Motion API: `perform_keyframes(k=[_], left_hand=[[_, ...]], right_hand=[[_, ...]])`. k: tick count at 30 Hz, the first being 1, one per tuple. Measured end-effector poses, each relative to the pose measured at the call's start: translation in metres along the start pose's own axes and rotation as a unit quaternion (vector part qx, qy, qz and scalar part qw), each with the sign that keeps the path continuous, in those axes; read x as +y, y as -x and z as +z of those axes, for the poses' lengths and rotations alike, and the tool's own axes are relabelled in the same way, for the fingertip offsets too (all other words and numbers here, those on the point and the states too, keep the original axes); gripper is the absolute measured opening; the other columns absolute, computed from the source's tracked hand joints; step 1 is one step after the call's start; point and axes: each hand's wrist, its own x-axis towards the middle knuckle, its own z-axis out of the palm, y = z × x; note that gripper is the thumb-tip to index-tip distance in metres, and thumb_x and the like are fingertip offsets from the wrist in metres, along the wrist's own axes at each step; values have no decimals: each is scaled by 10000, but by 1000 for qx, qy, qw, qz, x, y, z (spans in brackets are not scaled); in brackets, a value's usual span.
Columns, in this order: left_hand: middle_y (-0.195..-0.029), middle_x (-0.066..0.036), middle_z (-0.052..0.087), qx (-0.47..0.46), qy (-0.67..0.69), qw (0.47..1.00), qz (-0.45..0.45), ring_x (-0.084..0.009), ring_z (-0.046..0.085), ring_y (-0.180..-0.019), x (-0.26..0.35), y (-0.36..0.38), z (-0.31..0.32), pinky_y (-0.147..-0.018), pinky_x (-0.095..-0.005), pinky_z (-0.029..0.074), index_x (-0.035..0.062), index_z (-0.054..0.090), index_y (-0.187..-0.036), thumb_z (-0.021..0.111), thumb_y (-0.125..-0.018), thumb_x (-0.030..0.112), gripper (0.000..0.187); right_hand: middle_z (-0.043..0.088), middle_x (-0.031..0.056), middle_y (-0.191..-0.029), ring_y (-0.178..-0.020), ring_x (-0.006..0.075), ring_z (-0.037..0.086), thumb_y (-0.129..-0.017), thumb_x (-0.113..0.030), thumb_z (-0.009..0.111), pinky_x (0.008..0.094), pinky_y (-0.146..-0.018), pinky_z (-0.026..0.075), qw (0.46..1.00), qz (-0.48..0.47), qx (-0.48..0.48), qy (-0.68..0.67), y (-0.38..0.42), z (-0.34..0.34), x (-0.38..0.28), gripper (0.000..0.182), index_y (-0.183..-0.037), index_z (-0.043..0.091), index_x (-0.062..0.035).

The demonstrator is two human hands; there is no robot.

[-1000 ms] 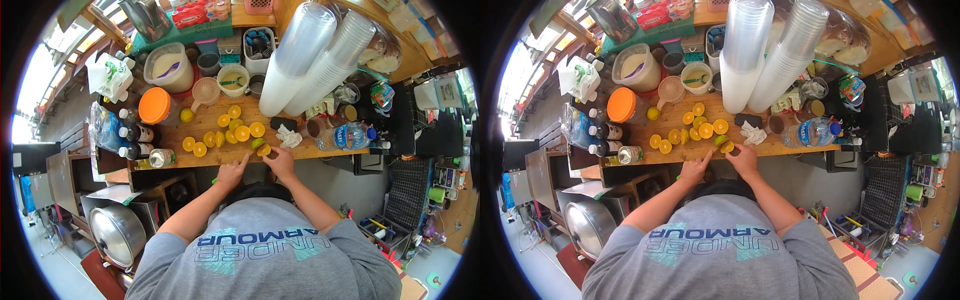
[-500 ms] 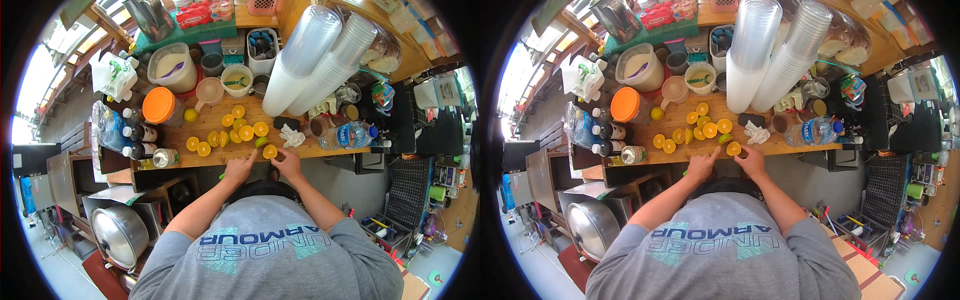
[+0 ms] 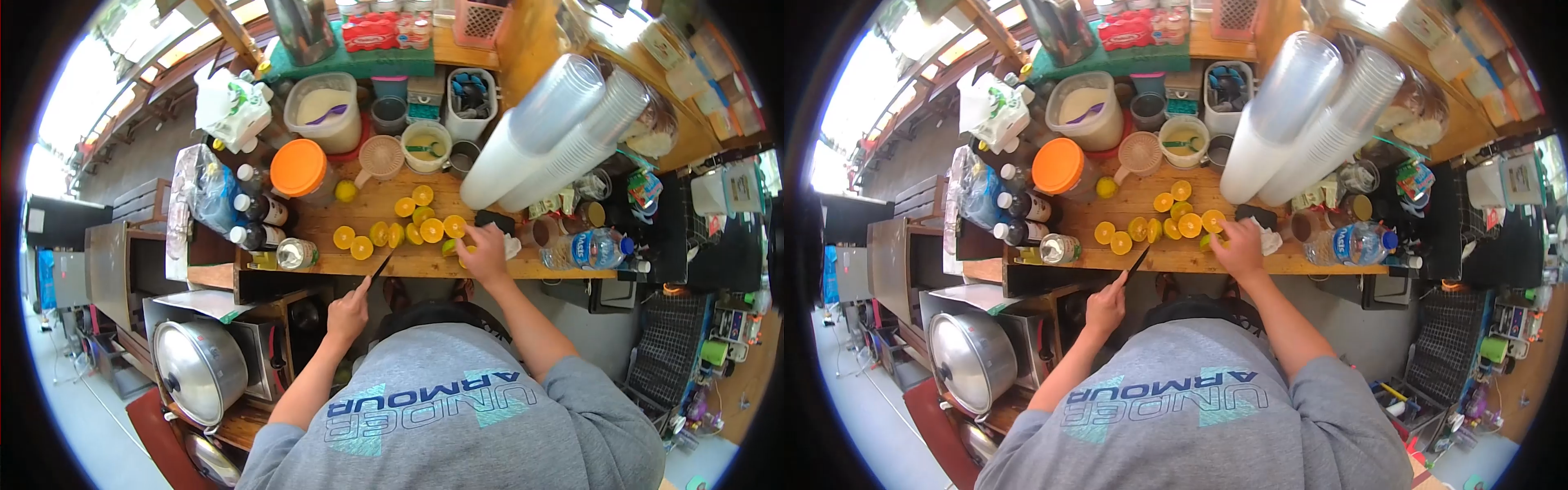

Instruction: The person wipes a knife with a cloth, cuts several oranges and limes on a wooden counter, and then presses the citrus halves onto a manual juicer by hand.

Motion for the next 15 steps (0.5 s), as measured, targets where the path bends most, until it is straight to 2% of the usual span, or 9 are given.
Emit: perform_keyframes(k=[1, 3, 5, 9, 11, 12, 14, 15], left_hand=[[-704, -142, 639, 12, 5, 1000, -27, -349, 658, -606, -5, 12, -2, -544, -458, 538, 137, 663, -1326, 638, -924, 85, 407], [-729, -150, 657, 33, 14, 997, -63, -355, 668, -628, -11, 32, -2, -558, -460, 545, 142, 661, -1328, 639, -925, 86, 408], [-753, -158, 674, 54, 21, 993, -100, -362, 679, -649, -14, 51, -4, -572, -461, 553, 148, 659, -1331, 639, -926, 88, 410], [-807, -189, 697, 96, 60, 983, -146, -387, 693, -708, -6, 74, -5, -610, -473, 567, 149, 678, -1306, 658, -915, 92, 395], [-799, -189, 694, 101, 59, 981, -155, -387, 691, -703, -6, 82, -6, -608, -472, 565, 148, 685, -1297, 663, -912, 92, 390], [-797, -188, 694, 90, 61, 981, -162, -385, 690, -700, -8, 89, -4, -609, -472, 564, 148, 688, -1293, 667, -907, 90, 391], [-794, -186, 694, 81, 64, 980, -173, -383, 690, -696, -13, 96, -4, -610, -472, 563, 148, 691, -1290, 671, -902, 89, 393], [-794, -183, 696, 82, 68, 979, -175, -380, 690, -694, -14, 98, -4, -609, -472, 562, 148, 691, -1290, 671, -899, 86, 396]], right_hand=[[741, 104, -909, -852, 304, 627, -806, -279, 762, 436, -809, 481, 998, -57, 15, -14, -19, 14, -16, 307, -990, 758, -33], [747, 122, -944, -958, 307, 632, -812, -232, 759, 433, -863, 492, 994, -84, -62, -33, -60, 44, -53, 291, -1034, 759, -43], [748, 109, -993, -989, 307, 639, -835, -226, 730, 437, -886, 494, 987, -121, -100, -20, -94, 85, -83, 280, -1055, 748, -53], [744, 88, -1056, -1039, 305, 645, -851, -252, 722, 436, -904, 502, 973, -204, -103, 16, -145, 163, -119, 291, -1073, 735, -64], [738, 94, -1095, -1070, 310, 658, -850, -284, 739, 452, -944, 506, 958, -164, -195, 134, -161, 190, -131, 315, -1081, 729, -70], [738, 94, -1095, -1070, 310, 658, -850, -284, 739, 452, -944, 506, 956, -170, -199, 130, -169, 198, -137, 315, -1081, 729, -70], [732, 106, -1171, -1154, 295, 656, -908, -216, 663, 447, -1005, 489, 907, -91, -369, 182, -183, 204, -146, 223, -1061, 764, -89], [732, 106, -1171, -1154, 295, 656, -908, -216, 663, 447, -1005, 489, 905, -97, -372, 183, -184, 204, -149, 223, -1061, 764, -89]])
